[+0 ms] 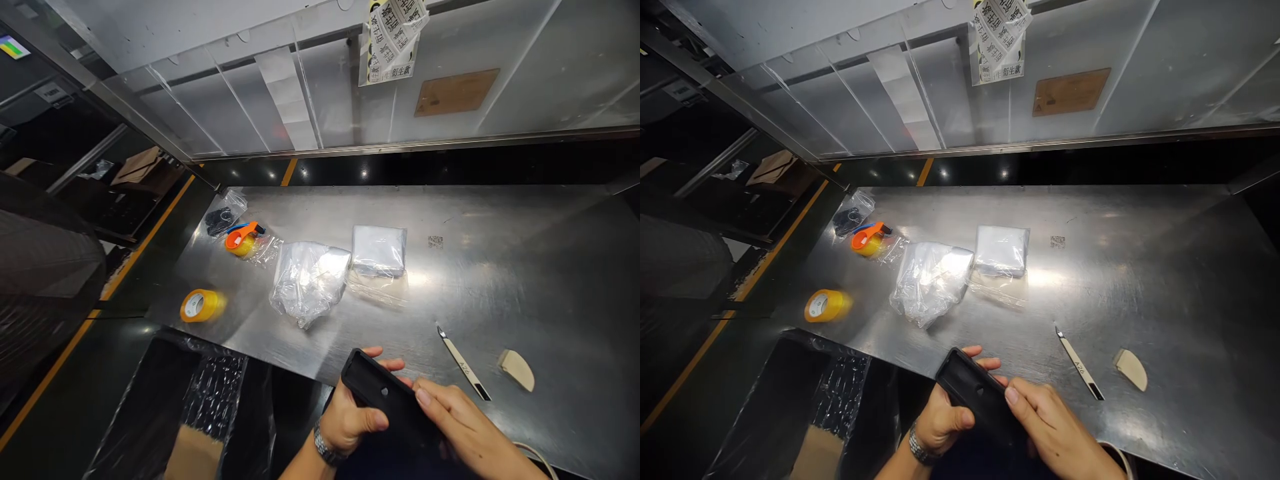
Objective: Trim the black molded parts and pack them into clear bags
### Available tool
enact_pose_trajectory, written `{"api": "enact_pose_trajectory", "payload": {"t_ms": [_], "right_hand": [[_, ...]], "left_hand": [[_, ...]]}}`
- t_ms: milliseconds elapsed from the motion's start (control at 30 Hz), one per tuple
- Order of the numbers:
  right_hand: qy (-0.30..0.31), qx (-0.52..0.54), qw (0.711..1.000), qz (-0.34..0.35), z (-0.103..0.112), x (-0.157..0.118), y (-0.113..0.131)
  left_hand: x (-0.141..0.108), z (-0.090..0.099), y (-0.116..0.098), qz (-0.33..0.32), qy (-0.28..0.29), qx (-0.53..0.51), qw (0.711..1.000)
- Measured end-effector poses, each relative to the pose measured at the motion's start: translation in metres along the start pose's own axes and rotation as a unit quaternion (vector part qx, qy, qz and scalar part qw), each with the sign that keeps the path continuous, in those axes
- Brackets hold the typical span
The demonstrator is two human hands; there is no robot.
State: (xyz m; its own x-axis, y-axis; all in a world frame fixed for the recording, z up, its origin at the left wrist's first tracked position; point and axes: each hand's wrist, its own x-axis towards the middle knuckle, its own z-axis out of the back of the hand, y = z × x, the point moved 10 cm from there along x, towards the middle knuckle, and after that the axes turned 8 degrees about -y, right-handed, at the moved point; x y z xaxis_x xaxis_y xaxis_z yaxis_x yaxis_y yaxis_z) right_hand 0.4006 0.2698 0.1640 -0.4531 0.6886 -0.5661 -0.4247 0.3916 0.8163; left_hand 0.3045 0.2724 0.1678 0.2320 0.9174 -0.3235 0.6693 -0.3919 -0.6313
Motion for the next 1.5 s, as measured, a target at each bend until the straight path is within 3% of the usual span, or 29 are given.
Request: {"api": "enact_pose_trajectory", "payload": {"t_ms": [67, 200, 267, 367, 533, 633, 733, 833, 900, 1000, 1167, 1267, 1367, 1500], "right_hand": [[0.016, 0.014, 1.0, -0.006, -0.001, -0.003, 0.0], [-0.092, -0.066, 0.992, 0.059, 0.026, -0.011, 0.005], [-0.114, -0.112, 0.984, 0.085, 0.031, -0.015, 0.005], [-0.096, -0.195, 0.967, 0.133, 0.022, -0.018, 0.014], [-0.098, -0.342, 0.914, 0.192, -0.005, -0.016, 0.042], [-0.1, -0.382, 0.896, 0.205, -0.015, -0.013, 0.051], [-0.078, -0.376, 0.905, 0.183, -0.016, -0.007, 0.048], [-0.046, -0.333, 0.928, 0.162, -0.012, -0.004, 0.045], [-0.027, -0.306, 0.939, 0.158, -0.011, -0.003, 0.046], [0.002, -0.313, 0.939, 0.146, -0.018, -0.003, 0.047], [0.002, -0.338, 0.934, 0.116, -0.021, 0.0, 0.052], [0.012, -0.298, 0.949, 0.103, -0.017, 0.002, 0.052], [0.022, -0.306, 0.944, 0.12, -0.019, 0.001, 0.05], [-0.018, -0.285, 0.95, 0.13, -0.015, 0.005, 0.047]], "left_hand": [[0.0, 0.001, 0.0, 0.001, -0.008, -0.009, 1.0], [0.0, 0.004, -0.001, 0.007, -0.031, -0.009, 0.999], [-0.002, 0.004, 0.001, 0.017, -0.037, -0.003, 0.999], [-0.004, 0.002, 0.013, 0.037, -0.045, 0.038, 0.998], [-0.013, 0.018, 0.034, 0.063, -0.147, 0.178, 0.971], [-0.018, 0.017, 0.039, 0.069, -0.157, 0.221, 0.96], [-0.02, 0.012, 0.04, 0.077, -0.151, 0.234, 0.957], [-0.024, 0.018, 0.045, 0.11, -0.186, 0.23, 0.949], [-0.026, 0.02, 0.051, 0.133, -0.202, 0.195, 0.951], [-0.023, 0.012, 0.055, 0.137, -0.181, 0.116, 0.967], [-0.022, 0.01, 0.044, 0.098, -0.189, 0.144, 0.966], [-0.021, 0.002, 0.052, 0.124, -0.168, 0.072, 0.975], [-0.019, -0.006, 0.051, 0.117, -0.151, 0.029, 0.981], [-0.021, 0.002, 0.046, 0.109, -0.185, 0.075, 0.974]]}}
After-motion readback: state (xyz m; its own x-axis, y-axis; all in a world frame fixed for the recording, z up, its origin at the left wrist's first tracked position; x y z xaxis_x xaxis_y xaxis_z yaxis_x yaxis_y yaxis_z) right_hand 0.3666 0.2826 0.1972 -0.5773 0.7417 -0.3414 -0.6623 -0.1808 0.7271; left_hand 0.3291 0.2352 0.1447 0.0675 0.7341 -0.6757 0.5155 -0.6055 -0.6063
